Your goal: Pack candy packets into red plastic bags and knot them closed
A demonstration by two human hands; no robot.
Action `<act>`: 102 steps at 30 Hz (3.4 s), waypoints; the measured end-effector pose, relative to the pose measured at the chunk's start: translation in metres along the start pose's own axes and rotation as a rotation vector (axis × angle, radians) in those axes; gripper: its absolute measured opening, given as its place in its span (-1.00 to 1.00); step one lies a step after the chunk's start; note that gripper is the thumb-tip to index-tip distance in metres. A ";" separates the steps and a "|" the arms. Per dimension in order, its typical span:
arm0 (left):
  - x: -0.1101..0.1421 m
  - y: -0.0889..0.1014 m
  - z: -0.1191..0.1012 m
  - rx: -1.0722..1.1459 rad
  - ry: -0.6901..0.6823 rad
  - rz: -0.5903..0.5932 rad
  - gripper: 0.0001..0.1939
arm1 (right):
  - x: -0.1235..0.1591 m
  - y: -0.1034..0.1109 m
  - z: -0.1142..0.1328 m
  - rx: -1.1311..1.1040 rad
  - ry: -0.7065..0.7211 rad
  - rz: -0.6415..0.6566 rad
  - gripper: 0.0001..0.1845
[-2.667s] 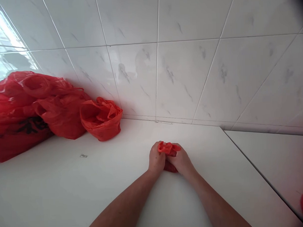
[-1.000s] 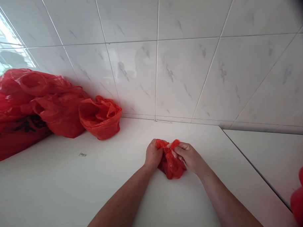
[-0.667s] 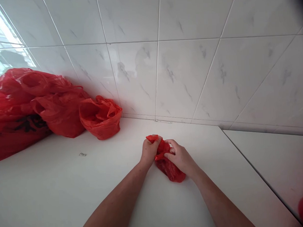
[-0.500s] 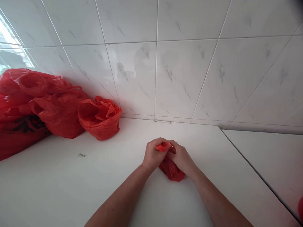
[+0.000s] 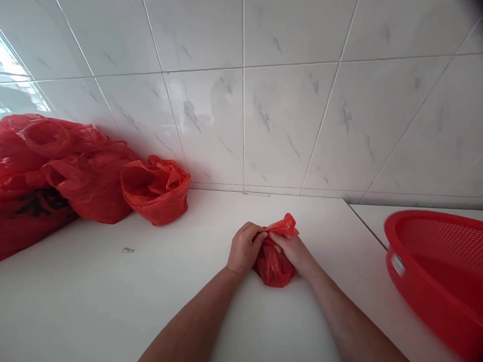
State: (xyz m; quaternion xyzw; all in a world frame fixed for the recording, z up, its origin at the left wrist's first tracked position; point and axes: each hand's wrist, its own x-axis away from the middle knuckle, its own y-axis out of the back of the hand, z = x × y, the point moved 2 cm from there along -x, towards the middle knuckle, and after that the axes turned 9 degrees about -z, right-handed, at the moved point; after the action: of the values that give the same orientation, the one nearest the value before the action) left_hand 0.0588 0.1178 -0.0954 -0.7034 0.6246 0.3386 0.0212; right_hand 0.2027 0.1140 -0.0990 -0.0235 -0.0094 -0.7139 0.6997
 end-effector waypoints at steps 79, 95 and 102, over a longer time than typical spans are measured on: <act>0.016 -0.006 -0.037 -0.134 -0.411 0.302 -0.70 | -0.023 0.024 -0.013 -0.088 -0.032 -0.302 -0.78; 0.020 -0.010 -0.022 -0.196 -0.162 0.275 -0.08 | -0.021 0.035 -0.013 -0.057 0.084 -0.296 -0.64; 0.017 -0.008 -0.016 -0.241 -0.151 0.201 -0.71 | -0.024 0.039 -0.020 -0.177 0.033 -0.295 -0.63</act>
State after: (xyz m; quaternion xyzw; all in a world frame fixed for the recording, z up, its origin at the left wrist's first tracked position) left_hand 0.0733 0.0977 -0.0948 -0.6076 0.6431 0.4633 -0.0504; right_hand 0.2417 0.1358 -0.1213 -0.0717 0.0613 -0.8073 0.5826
